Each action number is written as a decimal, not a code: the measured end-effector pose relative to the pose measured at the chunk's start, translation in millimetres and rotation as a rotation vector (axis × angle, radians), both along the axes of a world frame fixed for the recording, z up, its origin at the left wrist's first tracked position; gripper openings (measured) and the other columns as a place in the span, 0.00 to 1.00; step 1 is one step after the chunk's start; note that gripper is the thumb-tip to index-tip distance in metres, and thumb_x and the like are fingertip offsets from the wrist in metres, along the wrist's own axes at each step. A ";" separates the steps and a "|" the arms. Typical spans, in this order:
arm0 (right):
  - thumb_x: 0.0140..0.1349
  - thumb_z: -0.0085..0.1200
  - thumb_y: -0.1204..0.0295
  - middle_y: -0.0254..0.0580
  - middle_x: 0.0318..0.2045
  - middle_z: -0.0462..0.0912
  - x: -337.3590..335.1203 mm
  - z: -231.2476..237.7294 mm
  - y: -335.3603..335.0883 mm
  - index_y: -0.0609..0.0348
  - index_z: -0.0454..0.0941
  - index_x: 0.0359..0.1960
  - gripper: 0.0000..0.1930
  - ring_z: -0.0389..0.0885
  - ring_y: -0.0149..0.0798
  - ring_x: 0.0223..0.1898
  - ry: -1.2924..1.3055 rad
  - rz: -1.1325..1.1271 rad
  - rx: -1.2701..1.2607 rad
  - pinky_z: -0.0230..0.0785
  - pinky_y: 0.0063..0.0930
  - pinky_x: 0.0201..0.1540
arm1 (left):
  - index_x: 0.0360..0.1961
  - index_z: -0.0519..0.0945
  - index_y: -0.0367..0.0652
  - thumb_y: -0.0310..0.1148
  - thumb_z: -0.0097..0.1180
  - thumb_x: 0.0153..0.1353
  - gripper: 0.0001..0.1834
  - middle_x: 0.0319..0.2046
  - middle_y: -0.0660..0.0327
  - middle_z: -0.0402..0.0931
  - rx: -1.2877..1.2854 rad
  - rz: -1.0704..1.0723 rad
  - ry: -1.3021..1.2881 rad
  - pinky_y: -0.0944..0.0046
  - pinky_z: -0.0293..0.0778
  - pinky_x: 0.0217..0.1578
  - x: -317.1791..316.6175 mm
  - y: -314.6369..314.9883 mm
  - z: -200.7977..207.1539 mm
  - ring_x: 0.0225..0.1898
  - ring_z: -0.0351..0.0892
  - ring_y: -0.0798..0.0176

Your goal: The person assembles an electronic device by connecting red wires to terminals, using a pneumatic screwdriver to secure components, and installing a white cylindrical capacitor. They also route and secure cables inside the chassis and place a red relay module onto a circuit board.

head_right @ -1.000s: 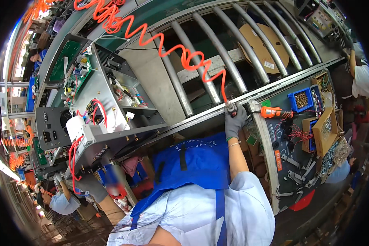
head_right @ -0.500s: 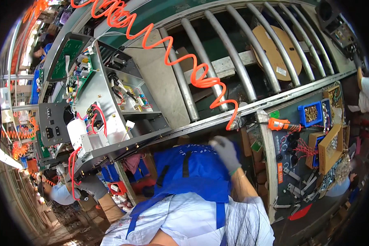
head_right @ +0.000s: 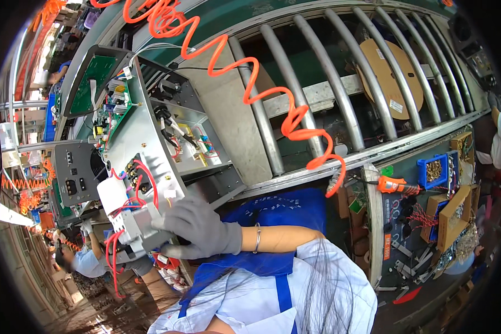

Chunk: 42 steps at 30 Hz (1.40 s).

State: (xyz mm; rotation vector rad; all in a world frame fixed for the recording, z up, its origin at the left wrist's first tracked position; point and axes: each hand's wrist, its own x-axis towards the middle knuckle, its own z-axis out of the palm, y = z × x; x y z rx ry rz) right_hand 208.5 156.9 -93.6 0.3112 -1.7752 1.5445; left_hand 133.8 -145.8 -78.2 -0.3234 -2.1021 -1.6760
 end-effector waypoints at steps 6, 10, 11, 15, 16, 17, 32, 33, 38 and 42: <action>0.42 0.65 0.49 0.34 0.27 0.74 -21.6 -18.0 3.9 0.55 0.79 0.41 0.28 0.75 0.39 0.26 0.156 0.005 0.092 0.64 0.33 0.32 | 0.57 0.66 0.32 0.57 0.47 0.61 0.37 0.52 0.47 0.72 -0.073 0.094 -0.024 0.53 0.73 0.52 21.0 9.1 5.4 0.52 0.75 0.49; 0.43 0.63 0.48 0.35 0.26 0.75 -30.0 -19.9 20.5 0.55 0.79 0.40 0.28 0.74 0.40 0.26 0.138 0.013 0.096 0.65 0.35 0.31 | 0.58 0.66 0.32 0.55 0.46 0.63 0.36 0.52 0.47 0.71 -0.098 0.110 -0.028 0.53 0.72 0.53 27.9 20.4 0.6 0.52 0.74 0.50; 0.46 0.61 0.49 0.36 0.26 0.76 -37.2 -22.0 32.8 0.54 0.78 0.40 0.26 0.75 0.40 0.27 0.120 0.007 0.126 0.65 0.37 0.32 | 0.58 0.65 0.32 0.55 0.46 0.63 0.35 0.52 0.47 0.71 -0.099 0.098 -0.027 0.53 0.71 0.53 23.9 25.0 -1.8 0.52 0.74 0.50; 0.54 0.57 0.53 0.38 0.24 0.79 -96.8 -30.5 86.9 0.53 0.81 0.31 0.16 0.76 0.41 0.24 0.041 -0.158 0.072 0.65 0.36 0.27 | 0.59 0.65 0.32 0.53 0.45 0.65 0.34 0.53 0.47 0.70 -0.100 0.053 -0.033 0.54 0.70 0.54 22.1 63.5 -19.9 0.53 0.73 0.50; 0.57 0.53 0.57 0.38 0.22 0.78 -116.3 -23.1 99.6 0.56 0.79 0.27 0.15 0.75 0.40 0.23 0.037 -0.266 -0.106 0.65 0.32 0.26 | 0.59 0.65 0.32 0.53 0.44 0.65 0.34 0.53 0.48 0.70 -0.094 0.021 -0.039 0.54 0.70 0.54 18.5 80.6 -35.4 0.53 0.73 0.50; 0.61 0.51 0.57 0.37 0.20 0.75 -135.1 -19.7 119.0 0.60 0.75 0.27 0.17 0.75 0.36 0.22 0.028 -0.265 -0.150 0.65 0.30 0.26 | 0.59 0.65 0.32 0.52 0.44 0.65 0.34 0.53 0.48 0.70 -0.074 -0.032 -0.043 0.54 0.69 0.55 11.2 100.8 -49.7 0.53 0.72 0.50; 0.70 0.44 0.61 0.52 0.55 0.69 -174.3 18.8 146.9 0.67 0.64 0.60 0.24 0.71 0.43 0.54 -0.225 -0.781 0.149 0.67 0.34 0.54 | 0.61 0.67 0.41 0.34 0.59 0.54 0.32 0.53 0.47 0.75 -0.893 -0.081 -0.205 0.58 0.70 0.54 -413.9 -21.2 -51.3 0.53 0.76 0.50; 0.70 0.45 0.62 0.53 0.58 0.67 -153.3 26.9 124.6 0.67 0.63 0.62 0.25 0.70 0.45 0.56 -0.215 -0.846 0.337 0.66 0.34 0.55 | 0.60 0.69 0.39 0.35 0.58 0.55 0.30 0.52 0.45 0.75 -0.985 -0.144 -0.274 0.59 0.72 0.52 -429.8 -24.3 -71.6 0.52 0.77 0.49; 0.66 0.49 0.60 0.53 0.53 0.73 -44.8 -75.2 26.4 0.65 0.68 0.56 0.23 0.73 0.47 0.55 -0.663 -0.638 0.596 0.67 0.37 0.55 | 0.51 0.76 0.34 0.34 0.60 0.51 0.25 0.42 0.47 0.81 -0.418 -0.111 -0.576 0.58 0.73 0.43 -487.1 6.3 -176.7 0.43 0.81 0.54; 0.57 0.58 0.69 0.45 0.40 0.80 -15.5 -163.0 17.5 0.63 0.79 0.42 0.14 0.76 0.41 0.46 -1.344 -0.214 0.203 0.67 0.37 0.51 | 0.40 0.81 0.29 0.25 0.54 0.51 0.15 0.29 0.53 0.83 -0.118 -0.190 -0.467 0.62 0.72 0.30 -436.8 30.0 -145.4 0.29 0.77 0.67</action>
